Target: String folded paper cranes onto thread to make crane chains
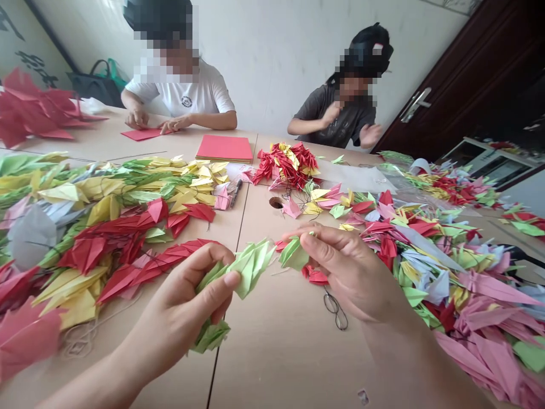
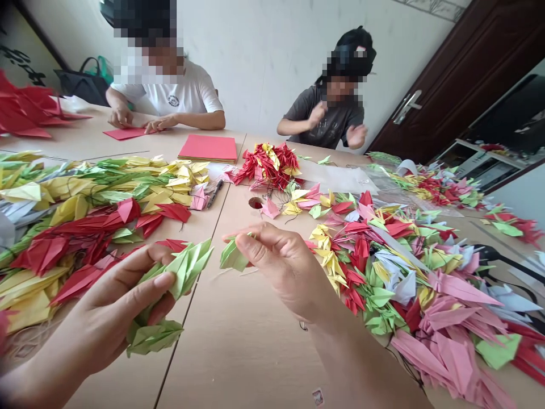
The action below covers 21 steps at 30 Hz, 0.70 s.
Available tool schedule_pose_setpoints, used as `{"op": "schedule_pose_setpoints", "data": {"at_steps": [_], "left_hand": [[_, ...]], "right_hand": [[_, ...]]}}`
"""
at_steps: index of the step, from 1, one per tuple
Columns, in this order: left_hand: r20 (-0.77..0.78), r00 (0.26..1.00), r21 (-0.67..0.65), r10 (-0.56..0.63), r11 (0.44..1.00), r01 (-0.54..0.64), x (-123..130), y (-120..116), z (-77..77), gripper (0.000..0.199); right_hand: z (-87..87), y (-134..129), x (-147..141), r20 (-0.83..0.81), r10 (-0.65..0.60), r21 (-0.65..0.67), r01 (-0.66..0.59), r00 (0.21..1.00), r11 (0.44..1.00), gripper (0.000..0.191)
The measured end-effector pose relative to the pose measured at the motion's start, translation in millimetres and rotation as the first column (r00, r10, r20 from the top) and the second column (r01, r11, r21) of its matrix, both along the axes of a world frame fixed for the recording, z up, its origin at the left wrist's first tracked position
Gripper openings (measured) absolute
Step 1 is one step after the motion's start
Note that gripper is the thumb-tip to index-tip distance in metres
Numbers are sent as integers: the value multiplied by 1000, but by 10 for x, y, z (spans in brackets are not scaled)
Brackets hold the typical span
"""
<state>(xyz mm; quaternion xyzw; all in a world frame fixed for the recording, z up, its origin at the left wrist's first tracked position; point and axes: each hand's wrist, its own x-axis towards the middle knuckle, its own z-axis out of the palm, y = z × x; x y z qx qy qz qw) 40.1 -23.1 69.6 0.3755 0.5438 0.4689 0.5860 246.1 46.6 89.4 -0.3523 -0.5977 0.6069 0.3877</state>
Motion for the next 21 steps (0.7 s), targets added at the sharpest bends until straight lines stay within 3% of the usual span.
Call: {"op": "schedule_pose_setpoints", "data": {"at_steps": [8,13,18,21], "left_hand": [[-2,1000,-31,26,999,-26,29,19,13,40],[-34,999,-1,26,1000,-26,36,6,-10,36],[-130,985,117,-114,985,129,9,-6,-68,28],[-178,975,167,-133,972,163,-11,-13,-90,24]], "right_hand": [[20,9,-1,-107,40,-84,-50,993,995,18],[21,-20,-34,-46,36,-126,-41,998,991,17],[41,-84,-93,70,68,-56,-64,995,996,12],[47,-99,-101,145,43,10,-45,988,999,12]]}}
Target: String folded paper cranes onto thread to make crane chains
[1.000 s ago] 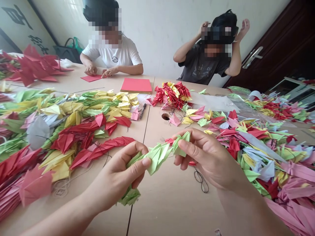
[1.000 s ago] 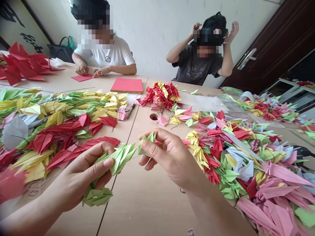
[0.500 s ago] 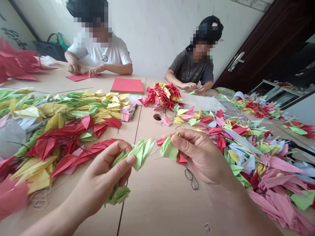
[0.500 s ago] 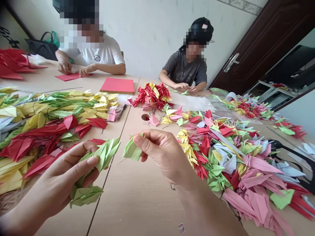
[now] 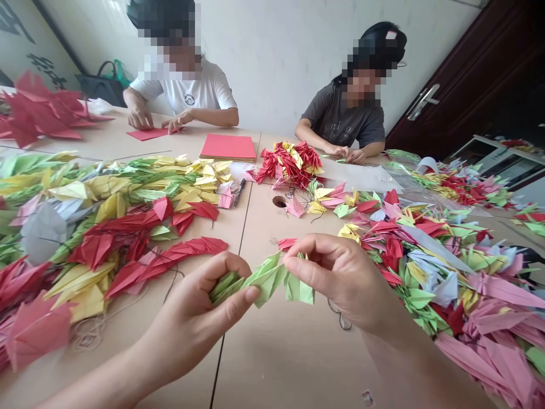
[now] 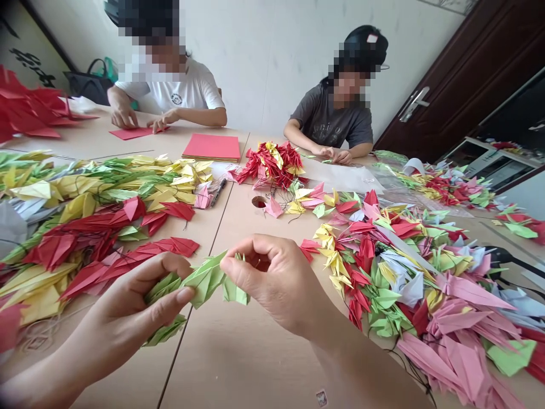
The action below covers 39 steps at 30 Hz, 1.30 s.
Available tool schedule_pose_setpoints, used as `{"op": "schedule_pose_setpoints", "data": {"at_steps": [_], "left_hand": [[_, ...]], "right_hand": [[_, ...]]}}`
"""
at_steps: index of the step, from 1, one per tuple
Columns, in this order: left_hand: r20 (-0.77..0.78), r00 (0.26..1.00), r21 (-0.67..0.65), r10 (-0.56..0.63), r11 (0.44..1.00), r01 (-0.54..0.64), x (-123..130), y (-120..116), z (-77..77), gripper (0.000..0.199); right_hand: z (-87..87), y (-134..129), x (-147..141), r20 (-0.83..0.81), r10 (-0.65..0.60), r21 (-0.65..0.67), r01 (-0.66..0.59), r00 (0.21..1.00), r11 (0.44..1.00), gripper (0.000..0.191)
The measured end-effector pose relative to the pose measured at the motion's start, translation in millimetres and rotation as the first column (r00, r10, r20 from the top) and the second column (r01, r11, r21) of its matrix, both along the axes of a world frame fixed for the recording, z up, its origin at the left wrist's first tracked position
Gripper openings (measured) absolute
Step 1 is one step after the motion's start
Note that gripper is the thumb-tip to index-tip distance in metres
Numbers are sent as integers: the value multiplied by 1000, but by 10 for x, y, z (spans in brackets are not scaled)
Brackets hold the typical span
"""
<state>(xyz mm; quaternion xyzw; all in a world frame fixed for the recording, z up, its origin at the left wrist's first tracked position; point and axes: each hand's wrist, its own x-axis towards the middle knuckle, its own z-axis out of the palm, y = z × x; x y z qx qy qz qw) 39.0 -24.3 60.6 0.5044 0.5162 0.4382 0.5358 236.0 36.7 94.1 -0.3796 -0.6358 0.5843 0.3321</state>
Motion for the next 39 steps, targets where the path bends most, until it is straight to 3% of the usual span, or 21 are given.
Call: {"op": "schedule_pose_setpoints", "data": {"at_steps": [8,14,17,21,22,24,26,29,33,39], "left_hand": [[94,994,-167,63,985,-47,-43,53,-5,37],[97,989,-192,114,977,-94,-57,101,-51,37],[57,991,-185,121,977,-109,-64,112,-74,37],[5,993,-174,115,978,-112,-60,123,-82,37],[5,994,-176,113,978,-110,-54,124,-80,37],[22,994,-185,103,978,-97,-36,124,-72,36],[50,994,-182,97,980,-86,-14,118,-61,35],[80,993,-169,82,983,-67,10,94,-49,34],[135,990,-207,32,978,-3,12,53,-42,32],[303,953,-238,15,969,60,8,46,-32,35]], "right_hand": [[8,78,135,-69,-151,63,155,986,986,15],[56,94,177,-94,-235,72,242,967,968,16],[162,128,251,-189,-324,67,341,927,938,11],[341,156,402,-368,-489,54,544,790,838,7],[361,149,420,-376,-491,71,552,786,831,6],[347,116,402,-275,-381,106,422,883,900,8],[267,67,314,-67,-167,93,172,984,981,11],[113,6,134,174,40,47,-49,984,998,14],[6,4,20,216,28,71,-45,976,996,15],[8,30,31,229,-34,106,10,973,994,17]]}}
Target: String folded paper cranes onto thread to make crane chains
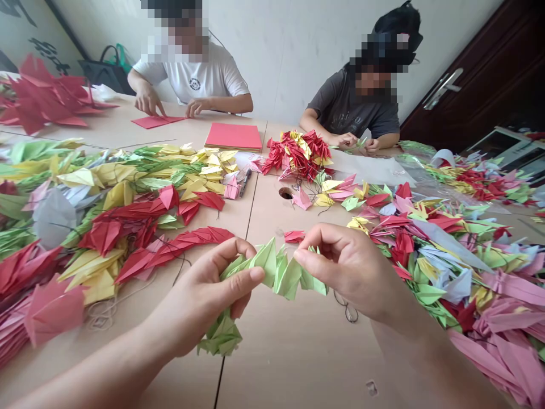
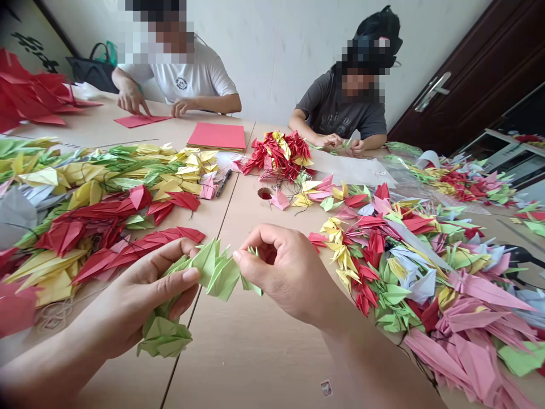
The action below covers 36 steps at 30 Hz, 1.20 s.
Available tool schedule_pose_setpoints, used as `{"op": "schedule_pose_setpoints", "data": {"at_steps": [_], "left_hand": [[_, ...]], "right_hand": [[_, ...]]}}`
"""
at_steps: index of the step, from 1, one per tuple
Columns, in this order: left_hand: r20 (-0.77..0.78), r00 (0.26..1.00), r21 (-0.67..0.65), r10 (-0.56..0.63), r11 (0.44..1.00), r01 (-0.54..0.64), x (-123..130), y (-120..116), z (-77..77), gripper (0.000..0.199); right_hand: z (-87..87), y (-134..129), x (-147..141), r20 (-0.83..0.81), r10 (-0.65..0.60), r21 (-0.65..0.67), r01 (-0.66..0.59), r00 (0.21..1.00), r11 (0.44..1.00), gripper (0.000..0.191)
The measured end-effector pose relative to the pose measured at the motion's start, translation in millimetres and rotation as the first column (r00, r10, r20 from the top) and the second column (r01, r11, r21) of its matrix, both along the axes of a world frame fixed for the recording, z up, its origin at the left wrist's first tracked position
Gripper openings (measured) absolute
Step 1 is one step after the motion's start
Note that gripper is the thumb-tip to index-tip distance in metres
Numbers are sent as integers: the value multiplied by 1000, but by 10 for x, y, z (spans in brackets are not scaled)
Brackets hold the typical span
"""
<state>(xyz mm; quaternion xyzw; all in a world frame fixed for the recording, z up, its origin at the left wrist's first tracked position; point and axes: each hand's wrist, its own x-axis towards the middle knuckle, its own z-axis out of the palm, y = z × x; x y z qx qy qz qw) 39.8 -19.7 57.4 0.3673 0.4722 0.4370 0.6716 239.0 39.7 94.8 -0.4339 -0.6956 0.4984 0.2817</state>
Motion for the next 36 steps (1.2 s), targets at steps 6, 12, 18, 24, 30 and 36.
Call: {"op": "schedule_pose_setpoints", "data": {"at_steps": [6,12,18,24,30,36], "left_hand": [[27,999,-56,-21,998,22,-7,6,-7,45],[18,998,-56,-52,997,53,5,10,-27,41],[60,998,-27,-30,999,31,27,28,-49,30],[-27,997,58,72,996,-70,8,42,-37,25],[-120,983,117,136,986,-122,43,40,-23,23],[-125,989,108,74,992,-61,65,17,4,24]], "right_hand": [[-4,-49,-28,63,-33,15,32,997,999,15],[-30,-72,-65,71,-6,41,3,997,999,13],[-40,-35,-57,-51,60,-44,-62,997,997,11],[-63,64,42,-327,50,-176,-112,944,978,6],[-99,30,-24,-386,69,-234,-169,920,957,18],[-152,-17,-117,-265,9,-166,-55,964,985,17]]}}
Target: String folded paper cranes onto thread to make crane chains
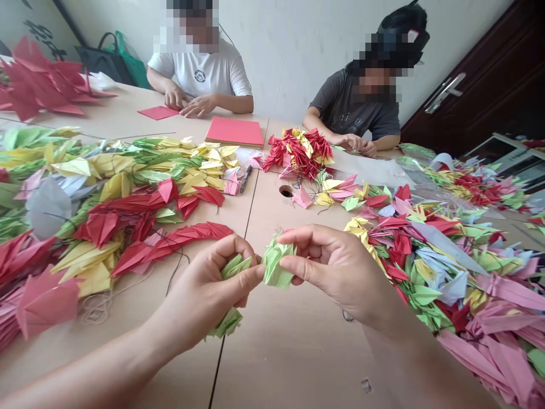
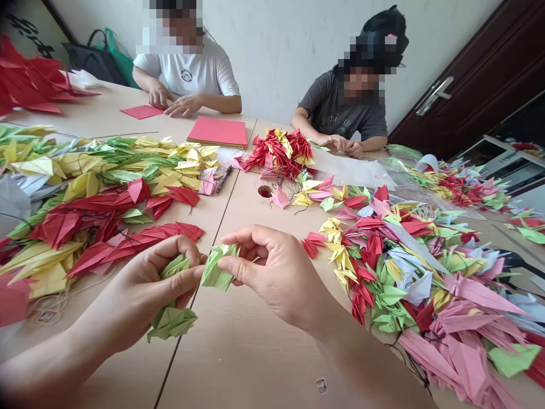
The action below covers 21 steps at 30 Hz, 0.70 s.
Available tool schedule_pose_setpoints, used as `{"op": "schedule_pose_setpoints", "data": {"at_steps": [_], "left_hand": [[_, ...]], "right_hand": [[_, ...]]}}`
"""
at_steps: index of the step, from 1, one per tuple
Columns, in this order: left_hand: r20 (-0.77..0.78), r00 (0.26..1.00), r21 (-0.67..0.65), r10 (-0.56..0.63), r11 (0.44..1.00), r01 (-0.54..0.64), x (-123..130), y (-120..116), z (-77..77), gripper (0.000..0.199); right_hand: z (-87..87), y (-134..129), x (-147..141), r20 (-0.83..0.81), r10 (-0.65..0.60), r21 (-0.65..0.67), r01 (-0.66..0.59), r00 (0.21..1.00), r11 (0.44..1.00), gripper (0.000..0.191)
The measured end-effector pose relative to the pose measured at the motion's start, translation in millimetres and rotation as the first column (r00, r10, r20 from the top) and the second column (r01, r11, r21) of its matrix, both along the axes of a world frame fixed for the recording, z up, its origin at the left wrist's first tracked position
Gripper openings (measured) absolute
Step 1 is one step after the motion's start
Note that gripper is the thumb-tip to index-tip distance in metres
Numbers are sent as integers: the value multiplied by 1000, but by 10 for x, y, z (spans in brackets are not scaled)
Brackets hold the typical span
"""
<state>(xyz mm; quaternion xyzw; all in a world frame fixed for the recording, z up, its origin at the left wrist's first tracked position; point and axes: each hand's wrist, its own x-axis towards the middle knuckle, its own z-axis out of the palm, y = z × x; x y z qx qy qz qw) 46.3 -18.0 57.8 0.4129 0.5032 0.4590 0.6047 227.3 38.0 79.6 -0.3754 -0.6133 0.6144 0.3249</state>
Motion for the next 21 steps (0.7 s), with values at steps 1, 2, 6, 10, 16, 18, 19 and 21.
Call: {"op": "schedule_pose_setpoints", "data": {"at_steps": [1,2,6,10,16,18,19,21], "left_hand": [[5,1000,-13,-11,1000,11,-3,-4,-1,24],[8,1000,-24,-20,1000,21,-5,-8,-2,24],[-10,999,-18,-35,999,35,-8,-16,0,24],[-70,998,-2,-10,1000,10,3,-13,23,22],[-89,995,-11,-40,999,39,16,-24,56,18],[-75,995,-5,-61,998,61,12,-27,53,18],[-65,995,-1,-70,998,70,8,-28,49,18],[-43,996,0,-75,997,75,-1,-30,37,18]], "right_hand": [[-8,-3,0,14,-6,8,6,1000,1000,17],[-14,-5,4,28,-13,16,13,1000,1000,17],[-1,10,45,62,-37,36,34,997,999,18],[48,57,94,-18,-25,23,26,1000,999,19],[39,37,64,-27,-23,17,24,999,1000,19],[14,16,35,28,-27,42,26,999,999,19],[2,10,23,47,-32,52,29,998,998,19],[-13,7,5,61,-35,55,31,998,998,19]]}}
